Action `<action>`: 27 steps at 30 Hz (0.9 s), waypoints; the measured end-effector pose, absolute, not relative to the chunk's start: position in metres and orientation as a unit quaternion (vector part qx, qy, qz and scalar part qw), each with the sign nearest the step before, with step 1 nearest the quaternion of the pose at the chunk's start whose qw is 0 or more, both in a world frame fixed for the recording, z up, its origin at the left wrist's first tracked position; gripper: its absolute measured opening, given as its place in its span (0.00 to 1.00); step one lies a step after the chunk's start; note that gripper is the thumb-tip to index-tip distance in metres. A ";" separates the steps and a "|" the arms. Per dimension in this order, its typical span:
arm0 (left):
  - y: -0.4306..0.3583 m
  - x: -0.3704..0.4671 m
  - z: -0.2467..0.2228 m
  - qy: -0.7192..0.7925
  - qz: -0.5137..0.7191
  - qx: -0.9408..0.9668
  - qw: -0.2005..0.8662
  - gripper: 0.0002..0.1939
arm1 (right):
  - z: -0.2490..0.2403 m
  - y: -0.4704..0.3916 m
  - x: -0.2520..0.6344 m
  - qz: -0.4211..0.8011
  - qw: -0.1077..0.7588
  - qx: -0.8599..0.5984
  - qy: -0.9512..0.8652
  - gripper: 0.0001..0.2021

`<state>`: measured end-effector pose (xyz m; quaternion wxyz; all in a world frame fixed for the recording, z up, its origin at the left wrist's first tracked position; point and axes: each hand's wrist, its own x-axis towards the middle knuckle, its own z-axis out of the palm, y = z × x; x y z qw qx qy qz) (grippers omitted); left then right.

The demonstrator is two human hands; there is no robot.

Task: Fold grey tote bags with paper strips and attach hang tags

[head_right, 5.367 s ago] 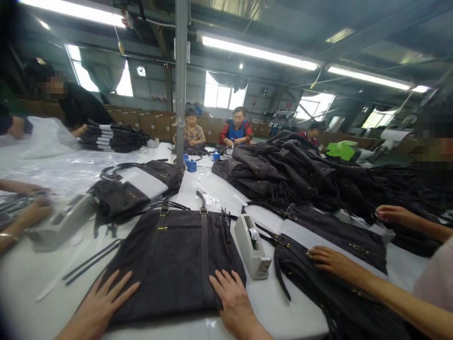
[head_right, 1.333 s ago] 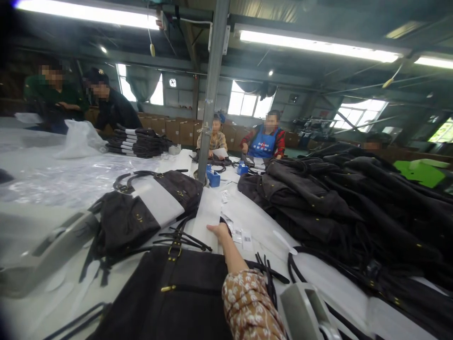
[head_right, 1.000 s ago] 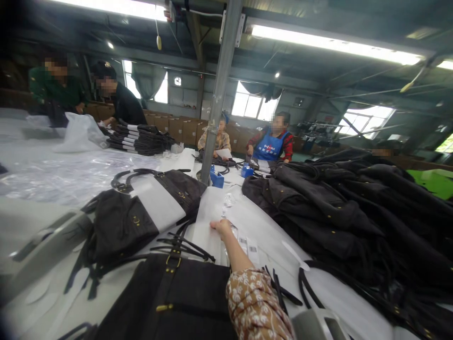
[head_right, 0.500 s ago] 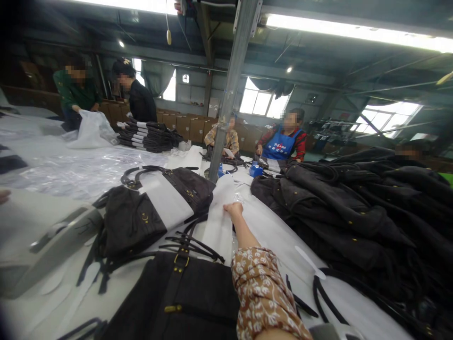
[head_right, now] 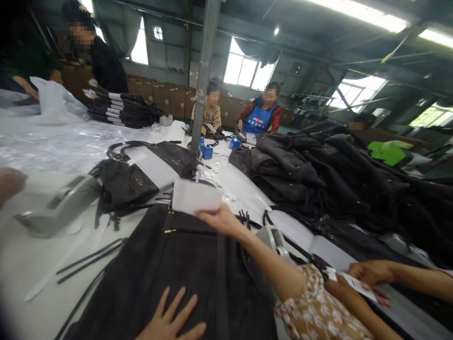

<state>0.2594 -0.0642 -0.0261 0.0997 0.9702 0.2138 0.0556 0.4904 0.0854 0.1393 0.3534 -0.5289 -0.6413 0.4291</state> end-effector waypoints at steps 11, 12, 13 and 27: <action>-0.087 0.250 0.002 0.217 0.075 0.969 0.094 0.43 | 0.062 -0.091 0.459 0.245 0.074 -0.503 -0.825 0.26; -0.087 0.250 0.002 0.216 0.078 0.969 0.091 0.42 | 0.064 -0.096 0.458 0.245 0.078 -0.505 -0.824 0.25; -0.087 0.250 0.002 0.216 0.082 0.969 0.087 0.42 | 0.066 -0.100 0.457 0.247 0.083 -0.508 -0.821 0.24; -0.091 0.250 -0.005 0.204 0.118 0.971 0.036 0.42 | 0.048 -0.140 0.442 0.204 0.134 -0.586 -0.772 0.22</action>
